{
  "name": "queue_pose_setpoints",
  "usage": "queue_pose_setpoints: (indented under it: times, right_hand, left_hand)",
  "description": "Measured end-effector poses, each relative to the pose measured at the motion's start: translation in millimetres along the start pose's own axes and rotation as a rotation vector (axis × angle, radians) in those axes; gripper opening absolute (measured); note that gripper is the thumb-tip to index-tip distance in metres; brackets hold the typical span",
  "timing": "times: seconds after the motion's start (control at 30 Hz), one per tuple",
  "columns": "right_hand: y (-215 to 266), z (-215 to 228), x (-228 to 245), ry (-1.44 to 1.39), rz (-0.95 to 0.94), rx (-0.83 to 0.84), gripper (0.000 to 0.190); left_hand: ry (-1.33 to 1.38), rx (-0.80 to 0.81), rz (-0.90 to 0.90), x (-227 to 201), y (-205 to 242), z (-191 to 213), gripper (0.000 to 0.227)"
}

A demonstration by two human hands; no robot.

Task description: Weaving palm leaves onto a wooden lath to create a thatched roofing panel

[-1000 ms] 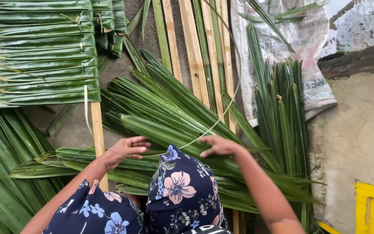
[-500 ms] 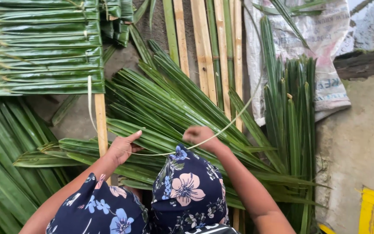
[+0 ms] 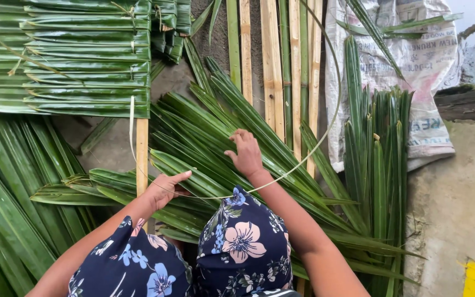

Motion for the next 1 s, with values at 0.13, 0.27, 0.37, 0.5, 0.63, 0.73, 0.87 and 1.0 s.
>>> queue_pose_setpoints:
  times: [0.13,0.27,0.37,0.5,0.63,0.73,0.87,1.0]
  right_hand:
    - [22.7,-5.5,13.3,0.089,0.094,-0.032,0.037]
    - [48.8,-26.4,0.9,0.116,-0.026,0.054,0.032]
    - [54.5,-20.0,7.4,-0.228,-0.238,0.305,0.032]
    - [33.8,-1.5,-8.1,-0.326,-0.302,0.202,0.044]
    - [24.2,-23.4,-62.6,-0.186,-0.338,0.008,0.024]
    - [15.1,-49.9,-91.8,-0.196,-0.444,0.139,0.048]
    - [5.2,-57.5,-96.4,-0.123,-0.514,0.378,0.065]
    - [7.1,-52.9,-91.4,-0.083,-0.497,0.410,0.069]
  left_hand:
    - [-0.017,0.034,0.022,-0.2,-4.1,2.3,0.053]
    - [-0.021,0.046,0.027,-0.2,-7.4,3.3,0.053]
    - [-0.023,0.051,0.032,1.7,-4.7,3.6,0.050]
    - [-0.033,0.019,0.010,-5.8,4.7,2.5,0.048]
    - [-0.023,0.013,0.010,-5.1,8.3,0.5,0.046]
    - [-0.016,0.026,0.008,-6.6,7.8,-0.2,0.044]
    - [-0.014,0.038,0.003,-12.1,18.7,-7.1,0.044]
    - [0.000,0.037,-0.013,-11.0,19.1,-8.0,0.045]
Point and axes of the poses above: each hand's wrist, its own y-axis away from the middle knuckle, its own z-axis out of the back of the hand, x = y × z, the point moved 8 cm from there along -y, towards the middle knuckle, and after that the axes turned 12 degrees about z, right-handed, at the moved point
